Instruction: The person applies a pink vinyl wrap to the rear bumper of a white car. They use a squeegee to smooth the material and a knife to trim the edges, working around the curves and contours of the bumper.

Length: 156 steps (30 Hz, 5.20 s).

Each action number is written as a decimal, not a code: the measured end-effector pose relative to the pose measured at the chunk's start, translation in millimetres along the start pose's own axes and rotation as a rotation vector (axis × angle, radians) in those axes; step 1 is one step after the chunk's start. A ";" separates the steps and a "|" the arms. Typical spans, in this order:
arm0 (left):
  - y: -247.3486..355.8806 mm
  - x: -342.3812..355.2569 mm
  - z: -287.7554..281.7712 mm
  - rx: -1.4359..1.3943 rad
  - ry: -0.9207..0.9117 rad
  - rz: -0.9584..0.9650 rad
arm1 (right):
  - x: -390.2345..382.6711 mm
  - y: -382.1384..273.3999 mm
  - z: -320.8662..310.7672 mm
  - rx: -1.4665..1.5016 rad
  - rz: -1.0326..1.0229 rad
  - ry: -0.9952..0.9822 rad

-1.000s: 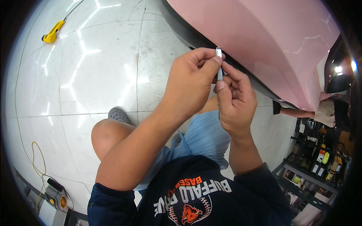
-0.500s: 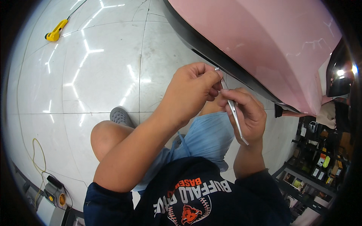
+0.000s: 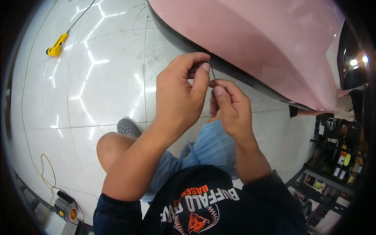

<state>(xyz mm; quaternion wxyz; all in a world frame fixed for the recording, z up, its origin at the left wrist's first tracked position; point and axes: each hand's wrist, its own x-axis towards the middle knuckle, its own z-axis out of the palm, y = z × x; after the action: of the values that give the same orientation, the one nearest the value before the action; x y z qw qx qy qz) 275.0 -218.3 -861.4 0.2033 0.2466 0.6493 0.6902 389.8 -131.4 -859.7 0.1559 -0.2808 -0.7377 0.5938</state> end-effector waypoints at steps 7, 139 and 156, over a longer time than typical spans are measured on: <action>2.1 -1.0 3.6 -0.015 0.006 -0.052 | -1.2 -7.3 3.5 0.337 0.146 -0.108; 16.0 10.3 28.8 -0.758 0.205 -0.224 | 208.8 -168.9 -335.1 -0.983 -0.834 0.769; 20.1 27.3 -7.5 -0.857 -0.336 -0.460 | -1.9 -41.5 23.0 0.203 -0.025 0.199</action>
<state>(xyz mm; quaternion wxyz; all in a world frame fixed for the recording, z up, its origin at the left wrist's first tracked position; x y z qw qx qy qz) 249.6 -209.3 -839.6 0.5344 0.0993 0.3038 0.7825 368.8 -156.4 -825.2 0.2632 -0.3119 -0.6583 0.6325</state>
